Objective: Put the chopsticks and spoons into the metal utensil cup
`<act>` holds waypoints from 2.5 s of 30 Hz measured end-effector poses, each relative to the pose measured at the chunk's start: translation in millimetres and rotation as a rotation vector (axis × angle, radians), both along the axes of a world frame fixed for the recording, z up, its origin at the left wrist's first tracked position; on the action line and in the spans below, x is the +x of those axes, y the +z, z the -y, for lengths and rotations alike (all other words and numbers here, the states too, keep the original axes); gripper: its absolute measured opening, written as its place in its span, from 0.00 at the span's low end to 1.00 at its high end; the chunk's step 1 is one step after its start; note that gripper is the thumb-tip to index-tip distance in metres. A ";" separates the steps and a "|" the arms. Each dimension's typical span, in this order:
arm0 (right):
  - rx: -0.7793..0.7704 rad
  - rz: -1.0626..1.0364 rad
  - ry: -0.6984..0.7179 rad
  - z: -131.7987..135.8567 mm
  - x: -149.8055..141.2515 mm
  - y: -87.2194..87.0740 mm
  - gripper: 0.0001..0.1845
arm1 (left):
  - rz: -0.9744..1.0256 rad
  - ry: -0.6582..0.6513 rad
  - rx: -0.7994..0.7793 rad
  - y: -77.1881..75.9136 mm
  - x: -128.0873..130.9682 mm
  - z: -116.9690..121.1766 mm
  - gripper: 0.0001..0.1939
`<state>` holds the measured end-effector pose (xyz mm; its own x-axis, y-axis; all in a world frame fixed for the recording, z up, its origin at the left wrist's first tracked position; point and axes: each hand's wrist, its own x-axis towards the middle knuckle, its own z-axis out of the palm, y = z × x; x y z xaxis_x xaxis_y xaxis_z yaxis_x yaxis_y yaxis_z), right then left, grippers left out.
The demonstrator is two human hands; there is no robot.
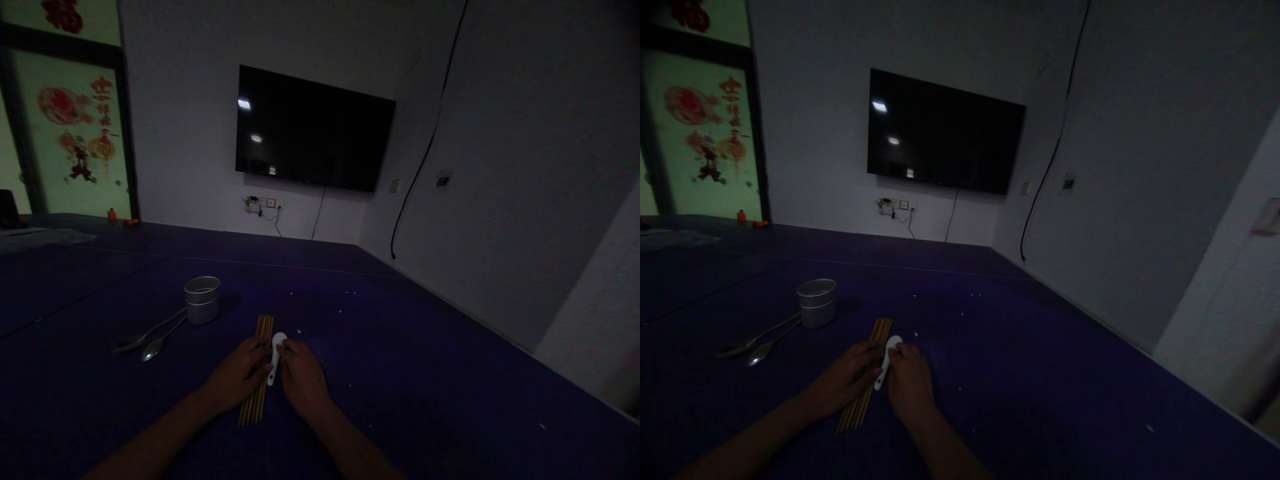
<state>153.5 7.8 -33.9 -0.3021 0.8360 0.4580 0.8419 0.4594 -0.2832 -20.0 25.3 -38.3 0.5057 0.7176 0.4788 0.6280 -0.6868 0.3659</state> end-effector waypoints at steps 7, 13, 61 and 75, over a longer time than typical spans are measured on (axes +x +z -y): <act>-0.020 -0.030 0.033 0.5 0.0 -0.2 0.22 | 0.017 -0.025 -0.045 2.0 0.0 1.1 0.17; -0.008 -0.047 0.045 -1.9 0.8 -4.9 0.23 | 0.031 -0.044 -0.059 0.1 -0.4 -0.4 0.17; -0.155 -0.068 0.018 5.3 -0.5 3.7 0.20 | 0.054 -0.074 -0.095 -3.8 -1.9 -3.4 0.19; -0.109 -0.068 0.016 7.2 -1.0 3.5 0.21 | 0.041 -0.040 -0.089 -4.3 -1.9 -3.2 0.20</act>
